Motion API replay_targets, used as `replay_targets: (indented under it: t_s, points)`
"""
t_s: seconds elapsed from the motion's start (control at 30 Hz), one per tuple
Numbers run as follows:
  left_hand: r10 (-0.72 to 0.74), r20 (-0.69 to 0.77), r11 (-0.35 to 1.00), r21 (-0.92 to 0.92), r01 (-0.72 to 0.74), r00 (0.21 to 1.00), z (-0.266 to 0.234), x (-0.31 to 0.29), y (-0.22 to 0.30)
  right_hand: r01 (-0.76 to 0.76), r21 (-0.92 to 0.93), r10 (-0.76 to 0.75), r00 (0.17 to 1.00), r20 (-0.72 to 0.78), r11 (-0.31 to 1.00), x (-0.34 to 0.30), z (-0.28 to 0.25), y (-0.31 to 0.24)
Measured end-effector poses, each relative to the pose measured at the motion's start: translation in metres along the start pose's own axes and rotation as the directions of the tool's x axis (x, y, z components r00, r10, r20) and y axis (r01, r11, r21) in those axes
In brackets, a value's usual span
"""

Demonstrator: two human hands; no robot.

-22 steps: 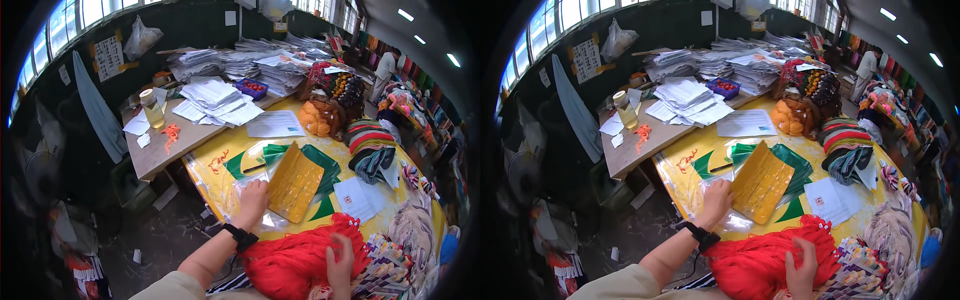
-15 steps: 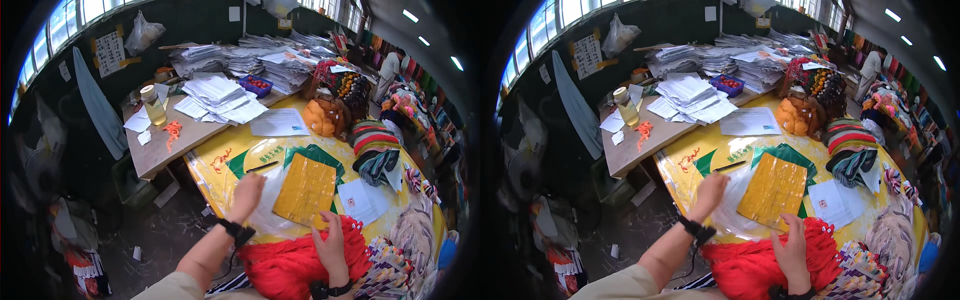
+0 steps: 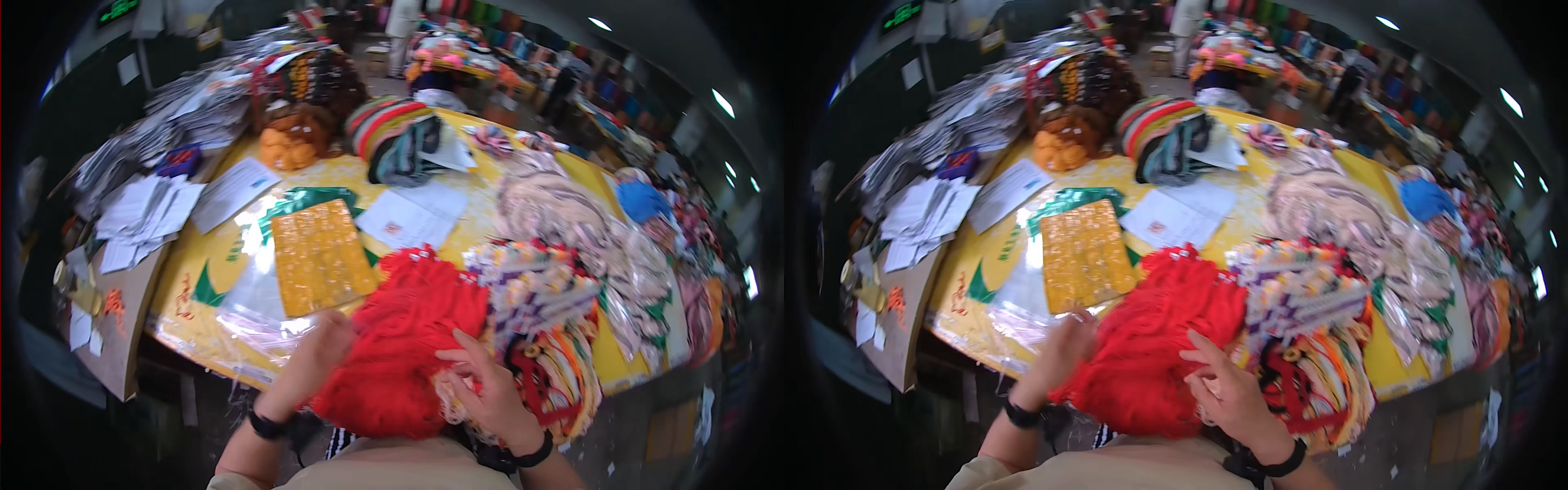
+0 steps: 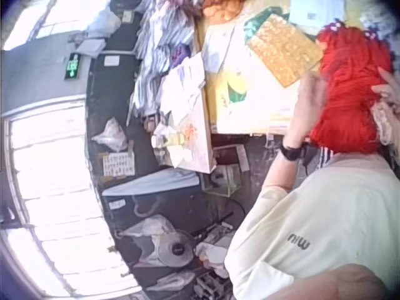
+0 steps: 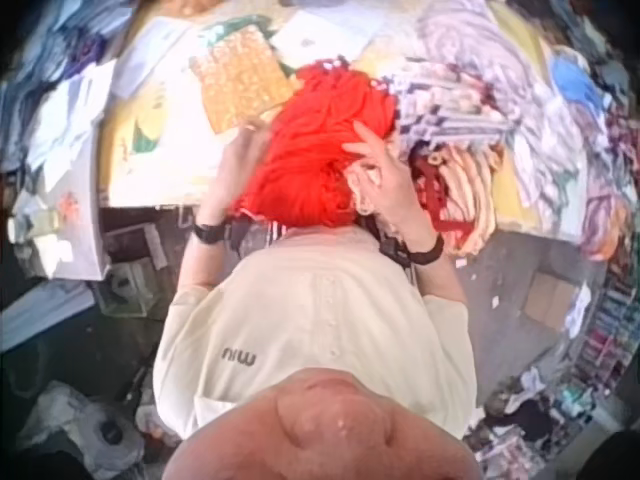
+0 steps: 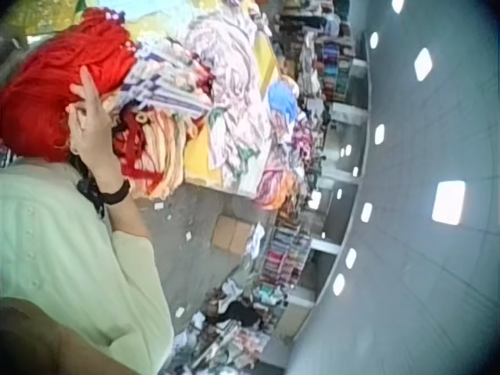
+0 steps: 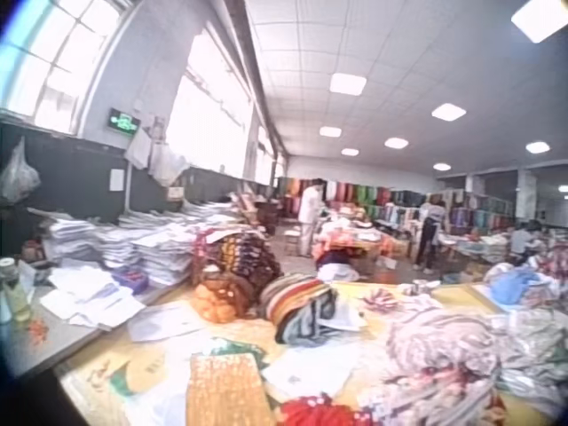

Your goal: The person writes on a thread organizer while referencing a paper chart, then sorts and separates strands of red embroidery thread from a large bundle. They attach the red strands to the organizers and place the completed sets onto a pile on the table.

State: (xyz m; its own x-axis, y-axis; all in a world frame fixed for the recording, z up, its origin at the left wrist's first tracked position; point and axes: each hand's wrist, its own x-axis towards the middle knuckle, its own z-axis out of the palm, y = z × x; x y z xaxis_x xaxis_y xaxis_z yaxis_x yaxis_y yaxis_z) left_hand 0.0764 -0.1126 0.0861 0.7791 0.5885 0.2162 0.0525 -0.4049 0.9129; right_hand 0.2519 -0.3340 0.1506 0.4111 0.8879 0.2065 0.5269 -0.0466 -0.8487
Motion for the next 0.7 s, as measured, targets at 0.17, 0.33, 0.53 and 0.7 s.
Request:
replay_targets:
  t_s: [0.17, 0.33, 0.53, 0.7]
  points:
    - [0.104, 0.538, 0.994, -0.024, -0.109, 0.837, 0.097, -0.016, 0.073, -0.071, -0.352, -0.043, 0.951, -0.305, 0.933, -0.067, -0.029, 0.032]
    - [0.316, 0.294, 0.804, 0.421, -0.419, 0.902, 0.115, 0.007, 0.016, -0.278, -0.238, 0.134, 0.863, -0.487, 0.930, -0.145, -0.112, 0.075]
    - [0.563, 0.147, 0.680, 0.478, -0.556, 0.814, 0.175, 0.032, 0.115, -0.354, 0.258, 0.437, 0.773, -0.461, 0.899, -0.141, -0.162, 0.075]
    - [0.617, 0.067, 0.542, 0.686, -0.485, 0.784, 0.233, 0.085, 0.137, -0.192, -0.005, 0.164, 0.850, -0.501, 0.981, -0.128, -0.185, 0.100]
